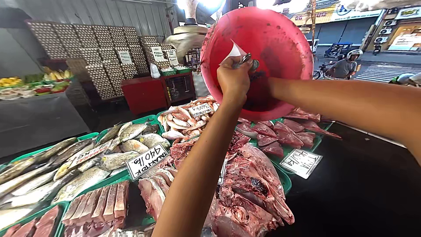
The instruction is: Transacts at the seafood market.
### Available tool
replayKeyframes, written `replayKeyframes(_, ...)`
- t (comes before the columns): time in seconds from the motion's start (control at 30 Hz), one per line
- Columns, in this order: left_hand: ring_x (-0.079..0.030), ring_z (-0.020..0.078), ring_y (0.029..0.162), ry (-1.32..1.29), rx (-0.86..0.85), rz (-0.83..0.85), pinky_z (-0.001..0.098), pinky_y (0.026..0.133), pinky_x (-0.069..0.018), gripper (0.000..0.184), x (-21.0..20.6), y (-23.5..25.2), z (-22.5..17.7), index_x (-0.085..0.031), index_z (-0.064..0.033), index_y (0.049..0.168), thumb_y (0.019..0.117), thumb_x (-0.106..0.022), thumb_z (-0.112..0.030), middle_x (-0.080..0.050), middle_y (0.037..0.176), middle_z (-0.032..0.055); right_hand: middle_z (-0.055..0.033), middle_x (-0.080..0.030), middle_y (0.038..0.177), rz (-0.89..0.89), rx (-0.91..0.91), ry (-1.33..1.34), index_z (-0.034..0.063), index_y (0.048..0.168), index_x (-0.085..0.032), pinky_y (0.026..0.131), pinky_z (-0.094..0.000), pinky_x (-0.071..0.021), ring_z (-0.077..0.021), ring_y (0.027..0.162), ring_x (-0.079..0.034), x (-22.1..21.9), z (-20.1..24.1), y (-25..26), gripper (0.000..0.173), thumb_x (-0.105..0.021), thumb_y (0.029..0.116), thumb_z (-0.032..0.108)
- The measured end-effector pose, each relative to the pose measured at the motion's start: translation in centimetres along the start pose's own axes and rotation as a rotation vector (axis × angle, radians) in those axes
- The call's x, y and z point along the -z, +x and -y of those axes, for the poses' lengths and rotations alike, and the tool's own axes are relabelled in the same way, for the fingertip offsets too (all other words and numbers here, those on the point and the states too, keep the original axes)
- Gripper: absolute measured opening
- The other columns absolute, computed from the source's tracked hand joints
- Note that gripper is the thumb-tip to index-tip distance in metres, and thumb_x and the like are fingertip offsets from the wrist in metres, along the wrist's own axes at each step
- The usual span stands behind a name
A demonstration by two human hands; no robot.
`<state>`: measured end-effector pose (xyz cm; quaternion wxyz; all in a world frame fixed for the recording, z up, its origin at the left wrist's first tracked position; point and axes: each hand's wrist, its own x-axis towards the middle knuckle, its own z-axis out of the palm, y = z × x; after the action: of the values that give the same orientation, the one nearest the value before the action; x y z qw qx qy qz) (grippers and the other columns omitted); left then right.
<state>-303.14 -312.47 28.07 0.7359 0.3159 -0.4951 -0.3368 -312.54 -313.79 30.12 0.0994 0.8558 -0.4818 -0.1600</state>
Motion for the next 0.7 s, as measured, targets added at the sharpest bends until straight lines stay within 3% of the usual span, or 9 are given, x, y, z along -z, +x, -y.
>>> replayKeyframes(0.13,-0.066,0.0117,0.076,0.013,-0.007,0.027,0.0274,0.075,-0.0583,0.013,-0.7,-0.4,-0.2,-0.066,0.0053,0.104,0.0919,-0.069,0.003,-0.067,0.091,0.0108,-0.03,-0.065,0.11,-0.04,0.089,0.024,-0.0098,0.115,-0.065,0.091,-0.0625,-0.0456,-0.047,0.106,-0.062,-1.1,-1.1,0.6,0.027,-0.065,0.1,0.012)
replayKeyframes(0.23,-0.066,0.0113,0.076,0.025,-0.034,0.028,0.0271,0.075,-0.0577,0.012,-0.7,-0.7,0.1,-0.066,0.0054,0.103,0.0915,-0.069,0.003,-0.067,0.089,0.0099,-0.0257,-0.066,0.101,-0.046,0.156,-0.004,-0.0065,0.106,-0.067,0.083,-0.0605,-0.0472,-0.0429,0.097,-0.063,-1.9,-1.2,1.3,0.018,-0.066,0.0963,0.008)
replayKeyframes(0.33,-0.067,0.0101,0.077,0.018,-0.042,-0.01,0.026,0.076,-0.0579,0.012,-0.6,-1.1,0.2,-0.065,0.0054,0.103,0.0916,-0.069,0.004,-0.067,0.09,0.0091,-0.0274,-0.065,0.107,-0.088,0.088,0.042,-0.0071,0.11,-0.066,0.086,-0.0626,-0.047,-0.0449,0.102,-0.063,-1.6,-0.8,0.6,0.019,-0.065,0.0959,0.005)
replayKeyframes(0.4,-0.067,0.0102,0.078,0.01,-0.064,-0.048,0.0262,0.077,-0.0586,0.013,-0.4,-1.1,0.1,-0.065,0.0058,0.103,0.0911,-0.069,0.004,-0.067,0.091,0.0095,-0.0279,-0.065,0.111,-0.134,0.018,0.148,-0.0059,0.115,-0.066,0.088,-0.0647,-0.0461,-0.0453,0.106,-0.062,-1.4,-2.1,1.5,0.025,-0.065,0.0975,0.011)
replayKeyframes(0.43,-0.067,0.0103,0.08,0.011,-0.079,-0.061,0.0262,0.078,-0.0588,0.014,-0.1,-1.0,0.1,-0.064,0.006,0.104,0.0914,-0.069,0.004,-0.066,0.093,0.0097,-0.0285,-0.065,0.113,-0.156,0.036,0.201,-0.0062,0.118,-0.066,0.093,-0.0645,-0.0446,-0.0456,0.108,-0.061,-1.1,-3.1,1.9,0.026,-0.065,0.0986,0.011)
replayKeyframes(0.47,-0.067,0.0104,0.081,0.009,-0.098,-0.078,0.0264,0.079,-0.0585,0.014,0.1,-0.9,0.2,-0.064,0.0062,0.105,0.0914,-0.068,0.005,-0.066,0.094,0.0101,-0.0281,-0.067,0.106,-0.274,0.11,0.257,-0.0061,0.112,-0.069,0.09,-0.0647,-0.0475,-0.0451,0.102,-0.064,-1.5,-4.8,2.8,0.023,-0.069,0.0956,0.01)
replayKeyframes(0.53,-0.068,0.0115,0.082,-0.004,-0.131,-0.111,0.0274,0.08,-0.0585,0.015,0.5,-0.8,0.2,-0.063,0.0063,0.105,0.0915,-0.068,0.004,-0.067,0.095,0.0108,-0.0233,-0.069,0.096,-0.45,0.165,0.424,-0.0044,0.102,-0.071,0.082,-0.0595,-0.0524,-0.0385,0.091,-0.067,-1.0,-6.0,2.5,0.015,-0.073,0.0902,0.005)
replayKeyframes(0.6,-0.067,0.0121,0.083,-0.015,-0.136,-0.123,0.0283,0.08,-0.0584,0.015,0.6,-0.8,-0.1,-0.063,0.0062,0.106,0.0921,-0.068,0.004,-0.066,0.095,0.0109,-0.0218,-0.067,0.095,-0.507,0.137,0.538,-0.0056,0.104,-0.069,0.078,-0.0559,-0.0518,-0.0343,0.085,-0.065,0.3,-5.9,1.2,0.014,-0.068,0.0911,-0.002)
replayKeyframes(0.7,-0.067,0.0115,0.084,-0.011,-0.126,-0.128,0.0283,0.081,-0.0577,0.013,0.6,-0.8,-0.2,-0.064,0.0054,0.105,0.0923,-0.068,0.004,-0.066,0.094,0.0098,-0.0114,-0.067,0.084,-0.603,0.238,0.615,-0.001,0.102,-0.073,0.062,-0.0365,-0.0492,-0.0159,0.065,-0.057,0.4,-6.2,0.3,0.011,-0.064,0.0966,0.002)
